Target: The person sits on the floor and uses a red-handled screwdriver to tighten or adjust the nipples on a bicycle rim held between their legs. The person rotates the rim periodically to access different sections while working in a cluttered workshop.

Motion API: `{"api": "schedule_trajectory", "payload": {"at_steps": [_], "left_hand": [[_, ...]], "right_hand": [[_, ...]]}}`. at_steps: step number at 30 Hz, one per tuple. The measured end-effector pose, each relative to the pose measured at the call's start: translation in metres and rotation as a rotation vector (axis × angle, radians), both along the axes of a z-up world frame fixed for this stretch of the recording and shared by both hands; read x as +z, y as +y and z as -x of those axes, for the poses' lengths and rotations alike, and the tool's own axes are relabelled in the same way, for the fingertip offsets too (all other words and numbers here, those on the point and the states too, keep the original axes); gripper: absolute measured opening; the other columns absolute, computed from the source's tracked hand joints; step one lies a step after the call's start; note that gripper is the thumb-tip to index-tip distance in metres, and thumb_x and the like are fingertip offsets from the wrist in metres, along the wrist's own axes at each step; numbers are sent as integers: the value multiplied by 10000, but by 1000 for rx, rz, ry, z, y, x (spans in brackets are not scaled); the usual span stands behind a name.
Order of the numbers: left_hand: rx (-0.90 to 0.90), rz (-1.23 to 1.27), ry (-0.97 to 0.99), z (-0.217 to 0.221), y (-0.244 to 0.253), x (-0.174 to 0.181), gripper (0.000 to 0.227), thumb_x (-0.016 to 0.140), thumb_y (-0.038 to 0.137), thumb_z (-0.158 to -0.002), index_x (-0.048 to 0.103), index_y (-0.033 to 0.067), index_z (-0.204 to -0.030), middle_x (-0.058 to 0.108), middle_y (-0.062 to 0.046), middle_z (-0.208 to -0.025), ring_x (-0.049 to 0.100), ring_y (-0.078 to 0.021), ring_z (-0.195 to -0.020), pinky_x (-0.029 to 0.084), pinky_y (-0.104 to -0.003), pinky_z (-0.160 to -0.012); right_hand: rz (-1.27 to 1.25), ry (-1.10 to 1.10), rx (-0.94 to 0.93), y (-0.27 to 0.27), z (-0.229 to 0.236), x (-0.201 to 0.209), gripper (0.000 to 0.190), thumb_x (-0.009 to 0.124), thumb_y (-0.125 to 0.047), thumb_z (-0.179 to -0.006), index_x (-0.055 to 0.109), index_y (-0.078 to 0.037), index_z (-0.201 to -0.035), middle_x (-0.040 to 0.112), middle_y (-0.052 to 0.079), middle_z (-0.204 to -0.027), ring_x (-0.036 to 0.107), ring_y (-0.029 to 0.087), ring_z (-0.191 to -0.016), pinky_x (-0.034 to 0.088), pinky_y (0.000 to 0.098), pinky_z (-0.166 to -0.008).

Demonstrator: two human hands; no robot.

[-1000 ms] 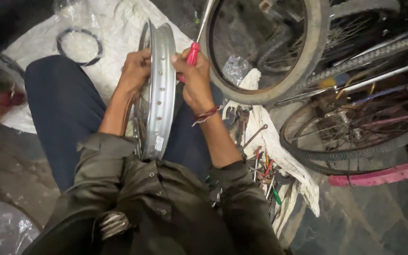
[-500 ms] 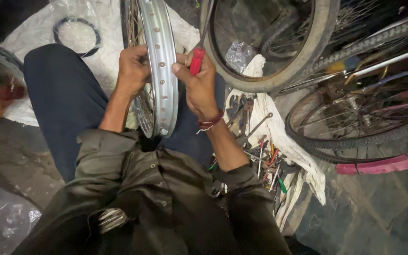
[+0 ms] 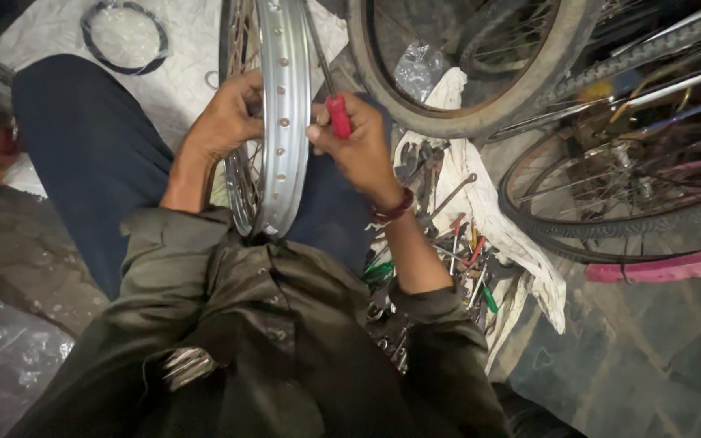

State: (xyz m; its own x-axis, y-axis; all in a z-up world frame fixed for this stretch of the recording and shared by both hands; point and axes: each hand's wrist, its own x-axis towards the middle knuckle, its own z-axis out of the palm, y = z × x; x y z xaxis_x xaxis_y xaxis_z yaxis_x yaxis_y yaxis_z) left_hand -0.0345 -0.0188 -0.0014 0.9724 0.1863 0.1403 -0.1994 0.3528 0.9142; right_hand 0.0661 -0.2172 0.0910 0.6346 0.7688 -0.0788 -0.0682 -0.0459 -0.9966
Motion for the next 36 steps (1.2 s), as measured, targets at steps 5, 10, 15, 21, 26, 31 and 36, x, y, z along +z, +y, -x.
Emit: {"api": "schedule_trajectory", "payload": {"at_steps": [5,10,15,21,26,31,36], "left_hand": [[-55,33,-25,0,-8,-4,358,714,-88,-887,657,-12,-1232,733,-16,-1038,694,-89,-896,577,-253,-788],[-66,-94,-10,4,0,-16,232,716,-96,-876,717,-42,-1102,750,-44,-970,696,-107,-832,571,-266,-738],[-166,141,9,13,6,-22,353,712,-64,-834,684,-41,-1185,750,-51,-1026,717,-111,-889,583,-255,-777],[-228,173,61,12,2,-23,340,728,-38,-860,676,-50,-1196,751,-65,-1028,717,-108,-876,594,-250,-751],[-196,24,51,9,-2,-24,340,719,-55,-869,676,-53,-1206,751,-63,-1019,713,-103,-867,592,-252,-737],[-194,52,7,8,-2,-22,361,686,-100,-867,674,-57,-1226,740,-62,-1029,697,-101,-892,568,-251,-762],[-196,50,54,8,-4,-23,350,665,-102,-867,673,-52,-1213,736,-61,-960,681,-108,-797,553,-255,-677]], "right_hand": [[181,-242,-71,-18,0,33,318,815,-4,-898,682,-39,-1185,712,35,-1021,657,89,-916,562,229,-789],[102,-544,-124,-47,0,75,374,815,4,-873,677,-19,-1220,677,70,-1177,650,143,-1106,517,280,-1003],[-103,-734,-248,-68,-5,103,353,882,-37,-938,637,-63,-1191,685,78,-1125,681,161,-1013,545,262,-889],[-357,-590,-325,-48,5,125,625,840,-260,-940,461,-132,-1420,753,142,-1034,745,174,-859,618,275,-753],[-363,-558,-221,-19,22,139,612,794,-196,-1011,377,-152,-1458,707,183,-1129,742,246,-959,668,363,-853],[-228,-661,-132,-11,34,147,542,726,-157,-1147,368,-170,-1554,673,189,-1211,714,251,-1023,626,340,-949],[-226,-607,-164,-8,37,147,561,747,-163,-1132,367,-141,-1545,684,187,-1202,719,252,-1002,621,342,-935]]}}
